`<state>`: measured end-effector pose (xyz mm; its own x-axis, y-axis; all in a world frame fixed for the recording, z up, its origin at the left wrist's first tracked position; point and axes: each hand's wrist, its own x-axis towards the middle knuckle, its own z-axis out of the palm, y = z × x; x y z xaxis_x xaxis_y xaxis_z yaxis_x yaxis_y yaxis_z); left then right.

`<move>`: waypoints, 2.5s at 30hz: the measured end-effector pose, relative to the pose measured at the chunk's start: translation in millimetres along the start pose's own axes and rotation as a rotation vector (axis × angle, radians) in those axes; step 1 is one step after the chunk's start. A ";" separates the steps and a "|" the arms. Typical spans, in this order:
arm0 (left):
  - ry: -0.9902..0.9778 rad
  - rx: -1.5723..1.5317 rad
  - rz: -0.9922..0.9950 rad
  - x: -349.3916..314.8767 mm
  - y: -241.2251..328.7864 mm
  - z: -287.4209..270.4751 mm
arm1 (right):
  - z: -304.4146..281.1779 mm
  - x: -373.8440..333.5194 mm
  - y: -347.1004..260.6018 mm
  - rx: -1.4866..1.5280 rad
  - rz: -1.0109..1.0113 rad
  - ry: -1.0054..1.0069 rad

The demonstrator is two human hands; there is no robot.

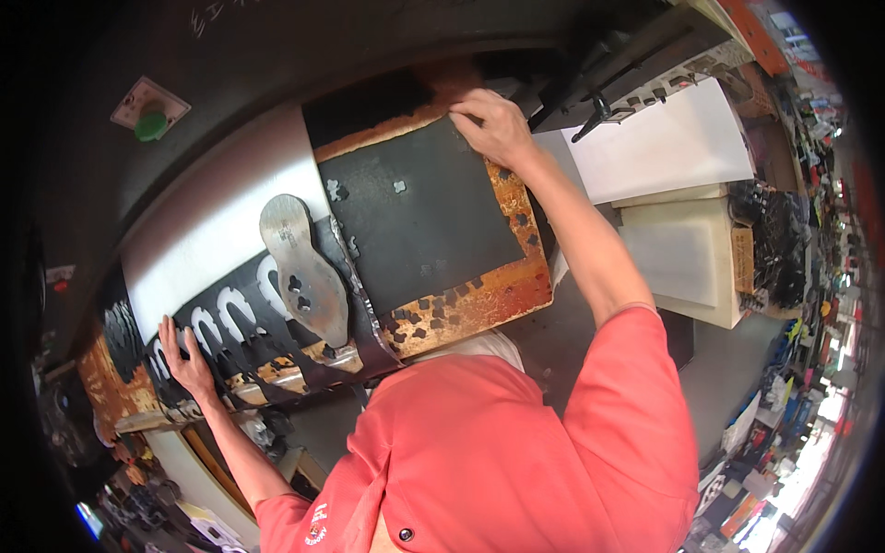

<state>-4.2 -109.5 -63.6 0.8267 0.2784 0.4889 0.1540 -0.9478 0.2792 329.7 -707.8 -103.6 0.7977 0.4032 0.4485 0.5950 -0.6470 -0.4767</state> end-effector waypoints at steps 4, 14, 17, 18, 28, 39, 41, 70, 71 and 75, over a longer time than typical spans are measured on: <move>0.004 -0.025 -0.010 -1.1 1.2 0.2 | -16.8 -50.3 -23.6 0.063 -0.040 0.179; 0.014 -0.067 -0.040 -1.5 2.9 1.2 | 6.9 -34.0 -116.9 0.102 -0.182 0.089; 0.021 -0.086 -0.029 0.4 2.5 1.7 | 64.1 7.2 -150.0 0.156 -0.286 -0.019; 0.022 -0.104 -0.020 0.7 2.6 1.6 | 76.6 12.3 -156.9 0.140 -0.268 -0.135; 0.034 -0.074 -0.037 -0.4 1.5 1.4 | 38.8 -61.8 -175.2 0.382 -0.394 -0.176; -0.009 -0.051 -0.010 0.4 -7.1 2.4 | 31.7 -95.0 -172.5 0.341 -0.353 -0.112; -0.017 -0.041 -0.022 -0.3 -9.0 2.3 | 15.2 -102.2 -163.9 0.287 -0.349 -0.059; -0.022 -0.067 -0.043 -1.4 -19.3 2.7 | -56.4 -130.9 -29.9 -0.284 0.194 0.088; -0.027 -0.075 -0.040 -1.5 -19.4 2.7 | -63.9 -131.0 -32.2 -0.268 0.155 0.232; -0.013 -0.072 -0.034 -0.7 -17.2 4.0 | -54.5 -118.3 -78.0 -0.036 0.150 0.324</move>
<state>-5.3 -94.0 -72.1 0.8285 0.3078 0.4679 0.1432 -0.9241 0.3544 183.5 -740.3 -78.2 0.7997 0.0798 0.5950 0.4656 -0.7082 -0.5307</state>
